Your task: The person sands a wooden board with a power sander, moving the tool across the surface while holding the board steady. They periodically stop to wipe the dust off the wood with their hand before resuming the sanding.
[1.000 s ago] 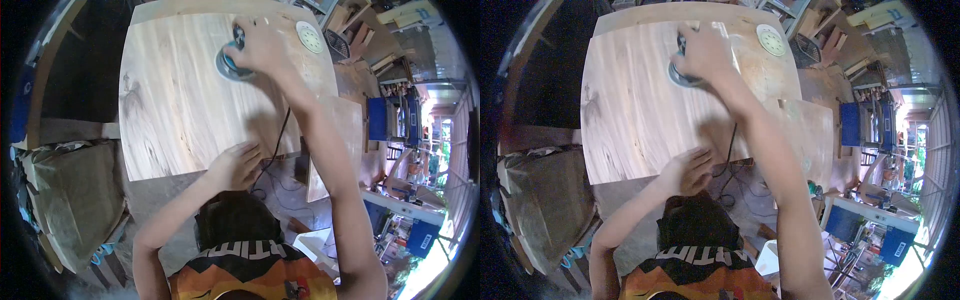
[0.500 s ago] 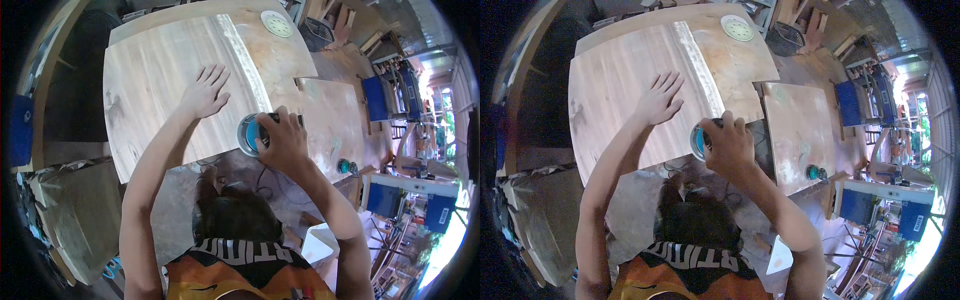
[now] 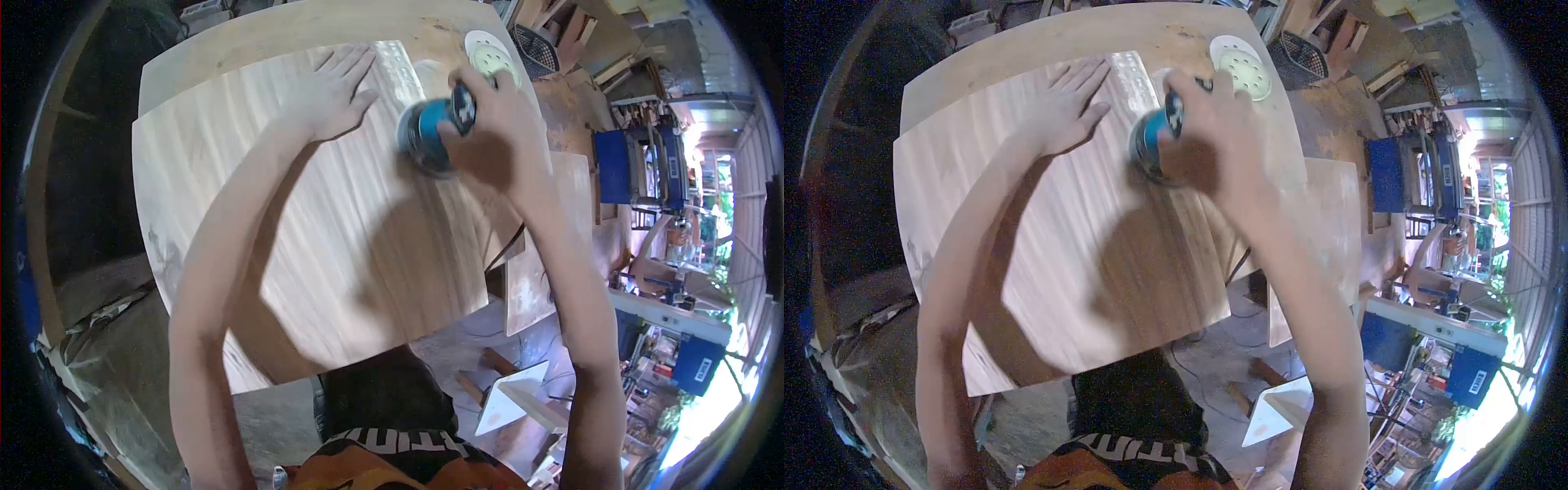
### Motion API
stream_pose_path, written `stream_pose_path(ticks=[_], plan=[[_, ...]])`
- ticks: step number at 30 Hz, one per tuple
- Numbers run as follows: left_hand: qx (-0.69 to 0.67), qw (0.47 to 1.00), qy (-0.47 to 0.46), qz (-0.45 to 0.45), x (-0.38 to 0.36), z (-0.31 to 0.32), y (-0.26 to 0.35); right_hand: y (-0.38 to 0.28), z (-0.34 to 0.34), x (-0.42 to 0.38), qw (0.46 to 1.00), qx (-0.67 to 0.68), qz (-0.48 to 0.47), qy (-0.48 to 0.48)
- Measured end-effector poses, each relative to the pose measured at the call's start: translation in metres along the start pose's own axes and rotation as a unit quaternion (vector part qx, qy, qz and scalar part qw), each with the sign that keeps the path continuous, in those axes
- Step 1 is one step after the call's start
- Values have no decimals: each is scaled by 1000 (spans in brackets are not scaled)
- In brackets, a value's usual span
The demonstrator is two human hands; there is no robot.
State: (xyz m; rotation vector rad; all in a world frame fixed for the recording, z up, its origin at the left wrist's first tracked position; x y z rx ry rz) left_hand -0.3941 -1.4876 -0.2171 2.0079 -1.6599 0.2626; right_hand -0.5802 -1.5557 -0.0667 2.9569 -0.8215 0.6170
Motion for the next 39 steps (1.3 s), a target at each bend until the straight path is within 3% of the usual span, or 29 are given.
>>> stream_pose_path(ticks=[5, 7, 8, 9, 12, 15, 18, 19, 22, 23, 28, 30, 32, 35, 39], plan=[[-29, 999, -26, -18, -40, -46, 5, 7, 33, 93, 998, -16, -43, 40], [-72, 996, -52, -20, -62, -64, 21, -1, 34, 117, 999, -38, -31, -10], [-100, 988, -112, -22, -77, -73, 35, -4, 38, 129, 998, -50, -30, -36], [-127, 976, -173, -21, -92, -78, 49, -3, 44, 135, 997, -57, -51, 10], [-141, 970, -194, 27, -121, -83, 84, -13, 51, 152, 997, -62, -41, -8], [-113, 979, -167, 27, -107, -71, 79, -27, 60, 170, 997, -42, -70, -9], [15, 993, -112, 38, -86, -63, 68, -56, 54, 163, 991, -74, -28, -109], [7, 994, -103, 31, -85, -63, 66, -69, 45, 144, 995, -8, -100, -7], [-44, 996, -79, 23, -90, -61, 68, -72, 54, 142, 990, 59, -41, -121], [-73, 995, -69, 27, -93, -63, 70, -69, 55, 140, 994, 45, -102, -11], [-158, 986, 26, 54, -108, -80, 77, -69, 44, 116, 996, 30, -59, -59], [-160, 983, 52, 75, -109, -81, 84, -74, 37, 88, 995, 32, -95, 6], [-172, 977, 57, 115, -117, -75, 94, -80, 22, 54, 969, 63, -166, 174], [-210, 969, 21, 130, -131, -81, 116, -79, 26, 55, 965, 65, -173, 188], [-238, 964, 44, 114, -167, -98, 150, -91, 12, 28, 988, 26, -132, 79]])
Point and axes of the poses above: each hand's wrist, its own x-axis towards the middle knuckle, its own z-axis out of the palm, y = z × x, the point moved 6 cm from there along x, towards the middle knuckle, and after that the axes turned 7 degrees about y, right-handed, at the moved point
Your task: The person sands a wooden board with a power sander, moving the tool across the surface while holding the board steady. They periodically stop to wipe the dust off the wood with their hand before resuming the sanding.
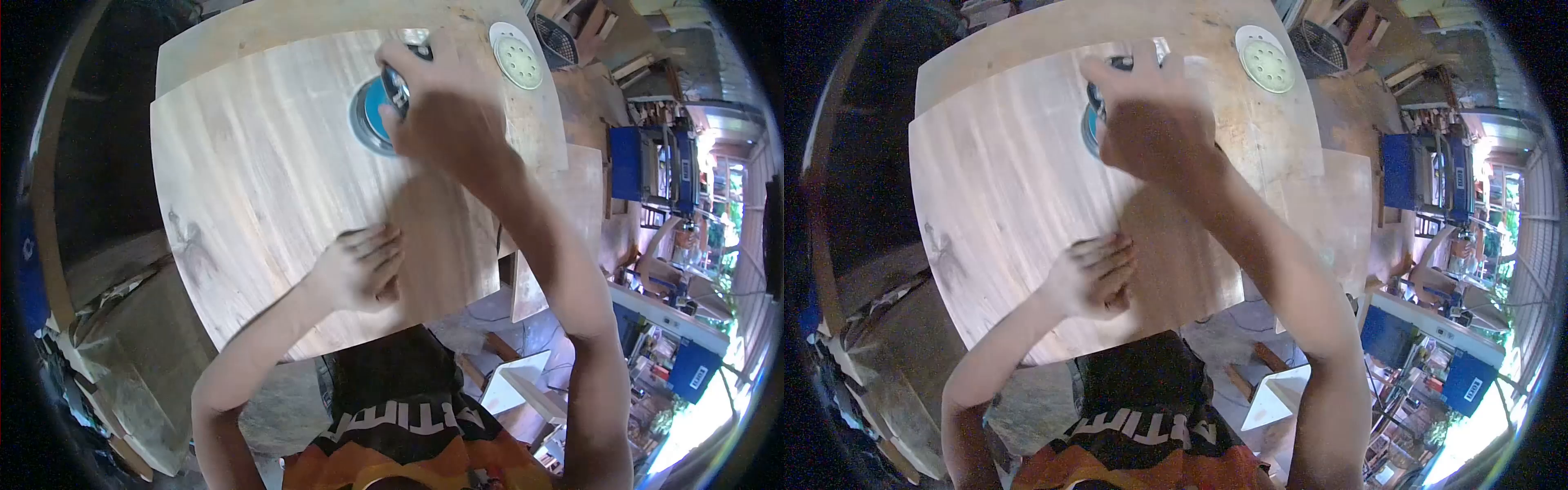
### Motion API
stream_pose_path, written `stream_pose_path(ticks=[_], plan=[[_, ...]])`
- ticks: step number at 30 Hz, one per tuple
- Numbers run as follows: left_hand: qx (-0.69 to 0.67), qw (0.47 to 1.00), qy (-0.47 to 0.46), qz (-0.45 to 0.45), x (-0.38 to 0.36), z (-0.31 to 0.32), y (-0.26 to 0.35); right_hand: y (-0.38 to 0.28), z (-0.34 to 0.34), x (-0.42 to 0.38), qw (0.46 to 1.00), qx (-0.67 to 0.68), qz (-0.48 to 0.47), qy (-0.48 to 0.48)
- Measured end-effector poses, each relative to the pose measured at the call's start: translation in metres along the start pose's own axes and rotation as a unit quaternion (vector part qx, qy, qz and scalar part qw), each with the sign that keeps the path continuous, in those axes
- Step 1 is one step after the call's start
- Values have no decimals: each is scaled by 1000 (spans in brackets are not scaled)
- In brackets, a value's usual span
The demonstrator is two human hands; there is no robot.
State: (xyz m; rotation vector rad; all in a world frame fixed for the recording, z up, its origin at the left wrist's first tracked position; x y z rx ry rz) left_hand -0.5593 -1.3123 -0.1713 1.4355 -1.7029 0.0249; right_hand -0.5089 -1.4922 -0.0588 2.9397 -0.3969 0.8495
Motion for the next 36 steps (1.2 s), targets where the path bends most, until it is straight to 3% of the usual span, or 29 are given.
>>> stream_pose_path(ticks=[2, 5, 9, 14, 18, 21, 23, 27, 31, 34, 36], plan=[[-8, 1000, 6, -7, -4, 5, 12, -9, -7, -8, 1000, 8, 7, -22], [-47, 998, -3, -43, -8, 10, 13, -7, -2, -8, 997, -8, -17, 77], [-41, 995, -5, -86, -14, 3, 10, -9, -8, -19, 999, 19, -22, 36], [97, 977, 59, -179, -19, -1, 5, -16, -13, -29, 999, 51, -7, 6], [151, 942, 149, -259, -17, -13, -7, -17, -11, -34, 997, -15, 43, -54], [135, 949, 134, -253, -21, -9, 4, -32, -32, -61, 991, -8, 57, -117], [85, 943, 170, -272, -24, 1, 23, -39, -45, -80, 979, 39, 79, -184], [98, 949, 152, -258, -18, 32, 57, -20, -49, -84, 994, 24, 78, -77], [71, 952, 154, -256, -34, 44, 108, -13, -70, -117, 996, 18, 64, -60], [91, 950, 173, -243, -48, 50, 133, -36, -94, -162, 986, 11, 84, -146], [96, 943, 205, -245, -49, 56, 143, -57, -111, -185, 987, 25, 71, -142]])
Point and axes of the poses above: each hand's wrist, its own x-axis towards the middle knuckle, its own z-axis out of the palm, y = z × x, the point moved 6 cm from there along x, towards the middle knuckle, and after that the axes turned 7 degrees about y, right-handed, at the moved point
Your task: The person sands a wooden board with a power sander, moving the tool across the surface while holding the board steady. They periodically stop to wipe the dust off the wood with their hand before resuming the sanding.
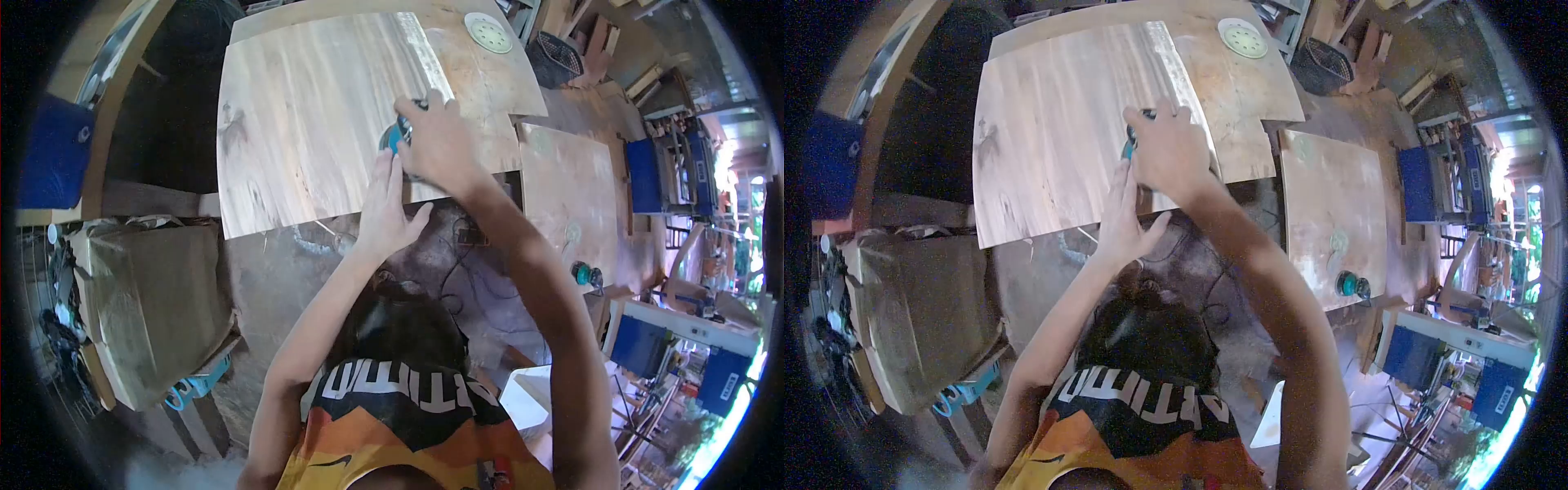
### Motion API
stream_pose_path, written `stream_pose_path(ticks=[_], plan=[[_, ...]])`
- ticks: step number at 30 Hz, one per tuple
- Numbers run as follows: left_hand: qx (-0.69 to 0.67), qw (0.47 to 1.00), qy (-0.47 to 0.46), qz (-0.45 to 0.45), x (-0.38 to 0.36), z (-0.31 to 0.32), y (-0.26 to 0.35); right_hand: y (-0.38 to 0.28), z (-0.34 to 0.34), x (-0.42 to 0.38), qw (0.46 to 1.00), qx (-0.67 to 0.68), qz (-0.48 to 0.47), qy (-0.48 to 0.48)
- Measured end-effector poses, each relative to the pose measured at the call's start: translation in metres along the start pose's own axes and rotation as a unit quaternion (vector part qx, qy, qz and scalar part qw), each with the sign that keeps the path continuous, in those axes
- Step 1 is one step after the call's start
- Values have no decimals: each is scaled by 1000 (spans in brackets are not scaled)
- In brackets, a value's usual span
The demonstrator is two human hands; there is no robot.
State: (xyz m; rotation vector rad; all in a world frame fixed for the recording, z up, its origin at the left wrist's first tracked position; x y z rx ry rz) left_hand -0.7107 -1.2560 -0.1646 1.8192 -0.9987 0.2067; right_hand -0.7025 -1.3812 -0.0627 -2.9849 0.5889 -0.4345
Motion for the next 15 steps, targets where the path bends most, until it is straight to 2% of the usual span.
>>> stream_pose_path(ticks=[2, 5, 8, 10, 11, 14, 15], plan=[[-9, 999, 44, -15, 6, 7, 5, -13, -10, -16, 1000, 14, 2, -4], [-141, 978, -8, -152, 20, 31, -21, -11, -12, -29, 996, 75, -16, -41], [-205, 972, 33, -110, 12, 30, -14, 4, -29, -43, 973, 204, -5, -111], [-85, 984, 9, -155, 7, 15, 0, 38, -7, -59, 873, 465, 80, -123], [-26, 984, -6, -175, 5, 8, 5, 60, 11, -68, 795, 582, 124, -122], [-42, 984, 9, -173, -2, -8, 0, 92, 30, -99, 853, 493, 107, -135], [-59, 982, 33, -175, -3, -11, -5, 77, 17, -104, 880, 430, 131, -153]])
Point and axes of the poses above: each hand's wrist, its own x-axis towards the middle knuckle, its own z-axis out of the palm, y = z × x, the point moved 6 cm from there along x, towards the middle knuckle, and after that the axes turned 7 degrees about y, right-handed, at the moved point
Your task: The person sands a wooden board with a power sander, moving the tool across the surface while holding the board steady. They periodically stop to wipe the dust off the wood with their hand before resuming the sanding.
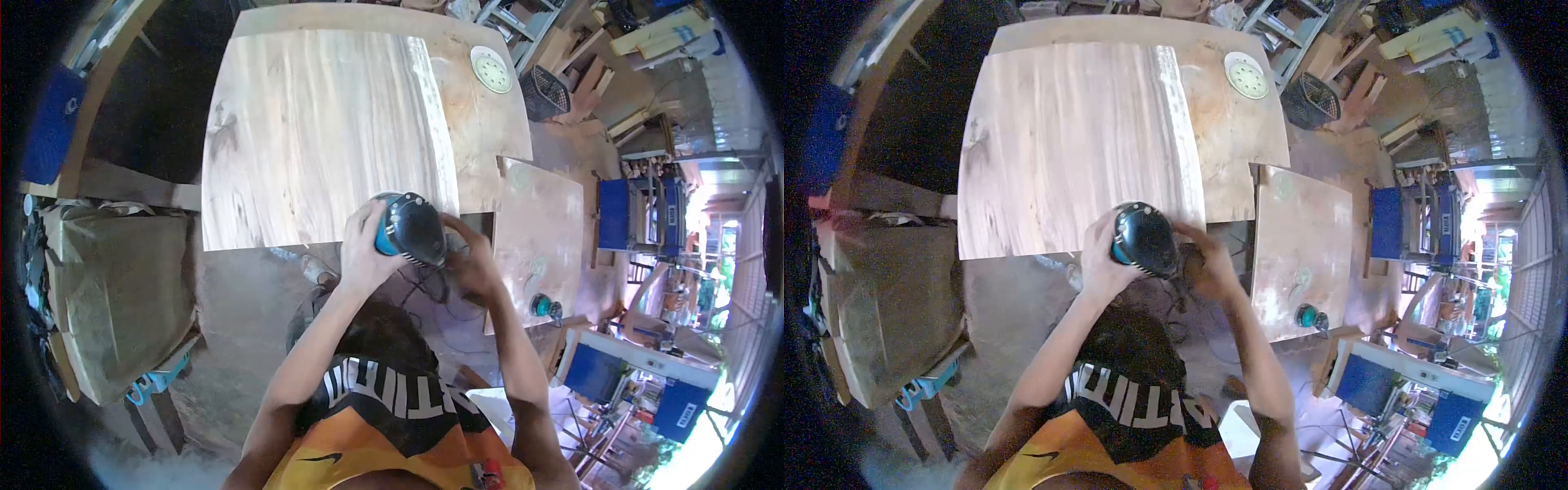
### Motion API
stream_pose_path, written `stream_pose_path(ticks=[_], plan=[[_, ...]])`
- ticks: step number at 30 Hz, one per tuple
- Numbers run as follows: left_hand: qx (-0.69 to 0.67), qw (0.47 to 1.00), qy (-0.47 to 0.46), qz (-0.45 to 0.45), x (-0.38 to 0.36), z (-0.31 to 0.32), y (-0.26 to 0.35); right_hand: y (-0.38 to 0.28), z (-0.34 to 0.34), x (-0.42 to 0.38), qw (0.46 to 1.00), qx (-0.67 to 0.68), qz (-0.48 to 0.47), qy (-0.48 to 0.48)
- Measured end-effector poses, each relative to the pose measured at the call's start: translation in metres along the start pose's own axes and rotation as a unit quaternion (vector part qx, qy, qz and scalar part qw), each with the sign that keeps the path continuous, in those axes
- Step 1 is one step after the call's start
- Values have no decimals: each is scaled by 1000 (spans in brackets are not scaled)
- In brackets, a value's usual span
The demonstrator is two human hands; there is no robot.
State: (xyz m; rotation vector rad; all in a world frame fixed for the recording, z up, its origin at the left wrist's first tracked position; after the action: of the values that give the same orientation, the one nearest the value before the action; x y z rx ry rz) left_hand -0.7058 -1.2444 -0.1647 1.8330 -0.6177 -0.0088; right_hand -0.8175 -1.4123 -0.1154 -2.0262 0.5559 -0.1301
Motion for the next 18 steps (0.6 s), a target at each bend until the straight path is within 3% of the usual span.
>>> stream_pose_path(ticks=[2, 7, 11, 14, 18], plan=[[-33, 999, 35, -13, -10, -8, -9, -3, 17, -18, 999, -29, 5, 15], [9, 1000, 2, 22, -21, -2, 1, 8, 31, 7, 982, 93, -157, 44], [45, 998, -17, -44, -26, 21, 28, 51, 33, 32, 962, 116, -248, 21], [74, 994, 69, -44, -38, 51, 32, 34, 9, 44, 954, 106, -281, -13], [122, 975, 152, -108, -40, 81, 60, 42, -14, 67, 945, 120, -280, -118]])
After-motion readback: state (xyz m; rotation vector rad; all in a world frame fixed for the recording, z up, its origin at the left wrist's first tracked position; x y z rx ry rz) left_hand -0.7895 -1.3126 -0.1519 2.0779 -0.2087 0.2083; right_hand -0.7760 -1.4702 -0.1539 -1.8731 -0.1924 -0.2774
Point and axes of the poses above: each hand's wrist, its own x-axis towards the middle knuckle, its own z-axis out of the palm, y = z × x, the point moved 6 cm from there along x, towards the middle knuckle, and after that the axes turned 7 degrees about y, right-handed, at the moved point
